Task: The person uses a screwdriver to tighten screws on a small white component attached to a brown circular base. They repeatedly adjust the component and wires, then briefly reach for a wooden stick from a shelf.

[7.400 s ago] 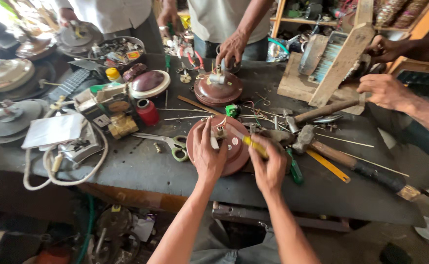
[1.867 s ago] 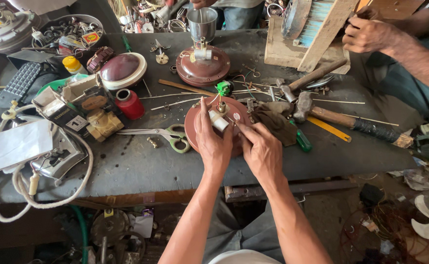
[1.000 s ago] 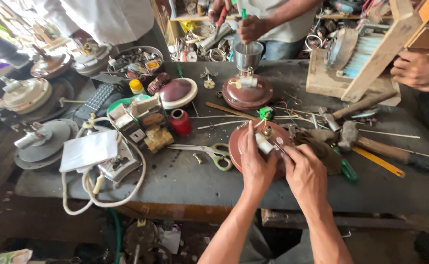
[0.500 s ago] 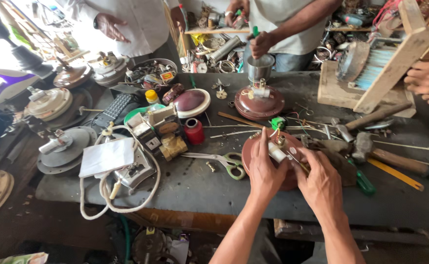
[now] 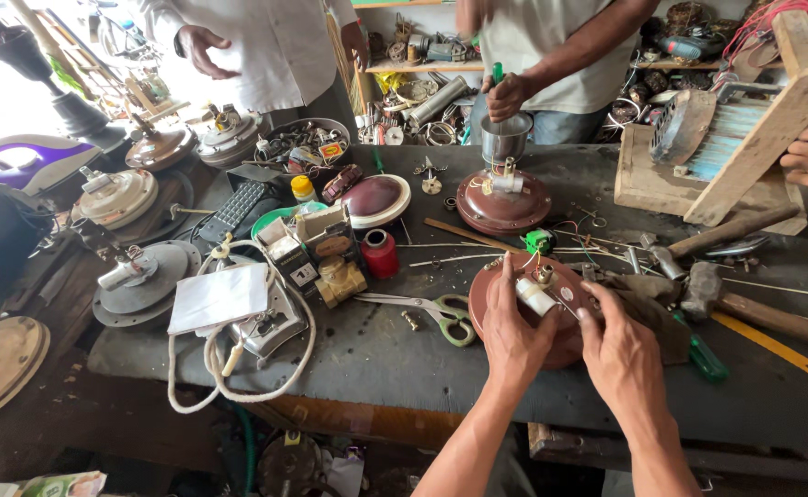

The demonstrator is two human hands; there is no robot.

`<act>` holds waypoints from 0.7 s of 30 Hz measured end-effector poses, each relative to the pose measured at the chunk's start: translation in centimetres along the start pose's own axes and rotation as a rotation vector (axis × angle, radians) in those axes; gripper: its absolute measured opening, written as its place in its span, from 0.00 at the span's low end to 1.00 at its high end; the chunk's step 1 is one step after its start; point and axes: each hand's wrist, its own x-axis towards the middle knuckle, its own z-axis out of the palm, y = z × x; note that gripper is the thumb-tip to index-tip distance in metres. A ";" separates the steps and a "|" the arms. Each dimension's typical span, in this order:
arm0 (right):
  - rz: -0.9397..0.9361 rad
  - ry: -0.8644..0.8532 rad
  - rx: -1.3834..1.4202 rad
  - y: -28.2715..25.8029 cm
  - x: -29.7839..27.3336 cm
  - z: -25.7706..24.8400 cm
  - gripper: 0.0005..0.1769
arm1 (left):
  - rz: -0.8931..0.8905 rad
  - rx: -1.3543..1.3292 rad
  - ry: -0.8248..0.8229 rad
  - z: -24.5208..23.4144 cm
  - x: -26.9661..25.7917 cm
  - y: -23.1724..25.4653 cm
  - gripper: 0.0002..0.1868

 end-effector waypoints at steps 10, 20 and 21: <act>0.006 0.006 0.050 0.1 -0.1 0.1 0.26 | 0.065 0.064 0.081 0.3 0.3 0.2 0.52; -0.059 0.010 0.090 -0.4 -0.1 -0.5 0.27 | 0.049 0.019 0.032 0.3 0.2 -0.1 0.49; -0.103 0.030 0.087 -0.3 -0.1 -0.5 0.26 | 0.046 0.005 0.026 0.3 0.3 -0.2 0.48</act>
